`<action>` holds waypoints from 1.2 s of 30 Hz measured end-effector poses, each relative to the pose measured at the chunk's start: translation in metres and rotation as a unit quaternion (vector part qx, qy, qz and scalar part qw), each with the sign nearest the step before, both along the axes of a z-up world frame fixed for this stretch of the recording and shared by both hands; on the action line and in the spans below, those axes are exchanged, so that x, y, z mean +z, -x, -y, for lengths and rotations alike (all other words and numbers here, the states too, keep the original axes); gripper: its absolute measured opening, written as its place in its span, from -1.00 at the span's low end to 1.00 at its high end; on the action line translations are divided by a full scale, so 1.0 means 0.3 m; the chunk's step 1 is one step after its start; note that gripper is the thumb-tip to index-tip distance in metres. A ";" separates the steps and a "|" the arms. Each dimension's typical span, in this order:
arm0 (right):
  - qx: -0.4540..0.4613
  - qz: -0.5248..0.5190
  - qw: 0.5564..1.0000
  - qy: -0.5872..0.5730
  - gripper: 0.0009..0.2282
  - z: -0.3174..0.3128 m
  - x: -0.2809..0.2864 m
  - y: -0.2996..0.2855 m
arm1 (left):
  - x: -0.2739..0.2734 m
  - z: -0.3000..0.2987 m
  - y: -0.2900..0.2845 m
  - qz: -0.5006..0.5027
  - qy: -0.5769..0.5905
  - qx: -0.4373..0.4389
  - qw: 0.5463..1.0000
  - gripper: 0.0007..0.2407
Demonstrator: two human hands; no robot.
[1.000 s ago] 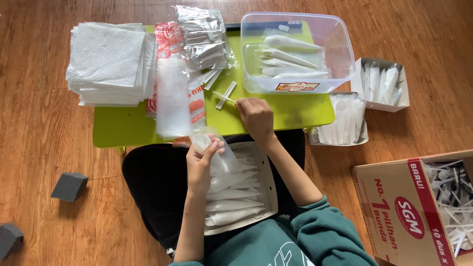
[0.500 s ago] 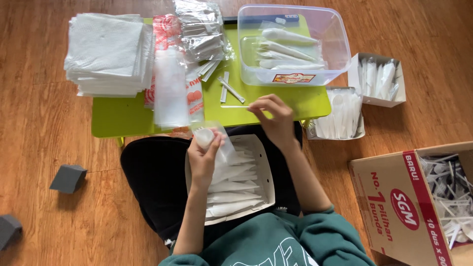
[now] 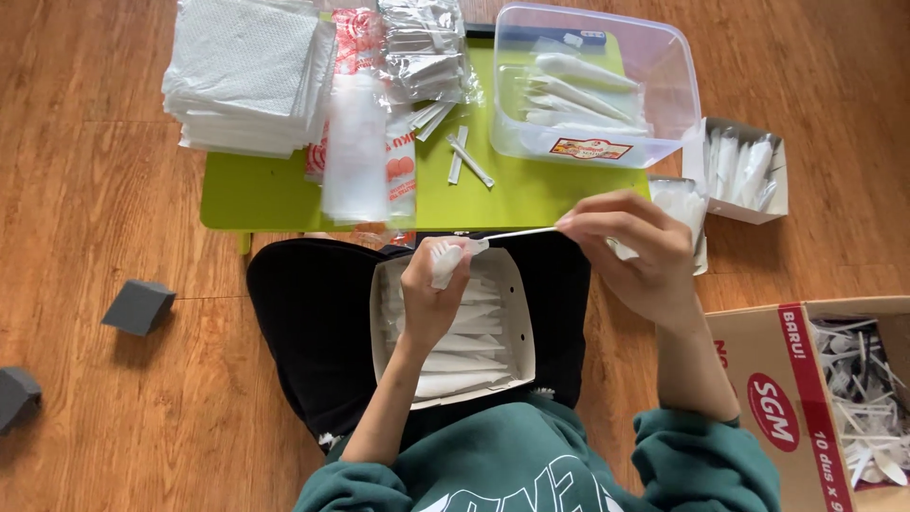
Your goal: Packaging individual plastic spoons into plastic sleeves and then into a box.
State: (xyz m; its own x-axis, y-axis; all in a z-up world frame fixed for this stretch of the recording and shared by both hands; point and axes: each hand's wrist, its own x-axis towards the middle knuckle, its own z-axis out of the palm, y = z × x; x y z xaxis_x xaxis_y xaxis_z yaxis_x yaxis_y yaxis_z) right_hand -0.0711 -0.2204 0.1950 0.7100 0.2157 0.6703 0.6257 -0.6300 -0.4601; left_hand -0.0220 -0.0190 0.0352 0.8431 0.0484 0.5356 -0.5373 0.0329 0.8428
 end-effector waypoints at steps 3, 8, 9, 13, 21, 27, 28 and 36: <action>0.020 -0.009 0.999 0.042 -0.87 -0.031 0.038 -0.001 | 0.031 0.002 0.003 0.038 0.001 -0.020 0.999 -0.92; 0.020 -0.007 0.997 0.072 -0.86 -0.049 0.052 0.009 | -0.014 -0.005 0.001 0.056 -0.019 -0.021 0.998 -0.83; 0.025 0.006 0.997 0.078 -0.86 -0.048 0.054 0.007 | -0.011 -0.008 0.001 0.067 -0.026 -0.019 0.997 -0.81; 0.021 0.009 0.997 0.075 -0.86 -0.046 0.039 0.010 | -0.007 -0.012 0.002 0.078 -0.032 -0.019 0.996 -0.78; 0.037 0.043 0.989 0.137 -0.88 -0.072 0.027 -0.015 | 0.005 -0.008 0.001 0.078 -0.044 -0.028 0.996 -0.75; -0.010 0.108 0.949 0.295 -0.88 -0.066 -0.008 -0.032 | 0.001 0.003 0.001 0.080 -0.062 -0.032 0.994 -0.77; -0.011 0.108 0.949 0.295 -0.88 -0.074 -0.012 -0.034 | 0.004 0.006 0.003 0.081 -0.062 -0.033 0.994 -0.77; 0.011 0.086 0.943 0.323 -0.91 -0.093 -0.089 -0.064 | 0.010 0.018 0.007 0.053 -0.055 -0.047 0.996 -0.87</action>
State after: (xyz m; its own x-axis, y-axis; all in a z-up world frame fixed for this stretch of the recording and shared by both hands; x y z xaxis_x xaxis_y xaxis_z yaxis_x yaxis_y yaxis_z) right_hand -0.0520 -0.1926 0.1683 0.5931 0.6316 0.4994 0.6727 -0.7295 0.1237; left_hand -0.0242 -0.0243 0.0381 0.7790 -0.0920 0.6203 -0.6231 -0.0025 0.7821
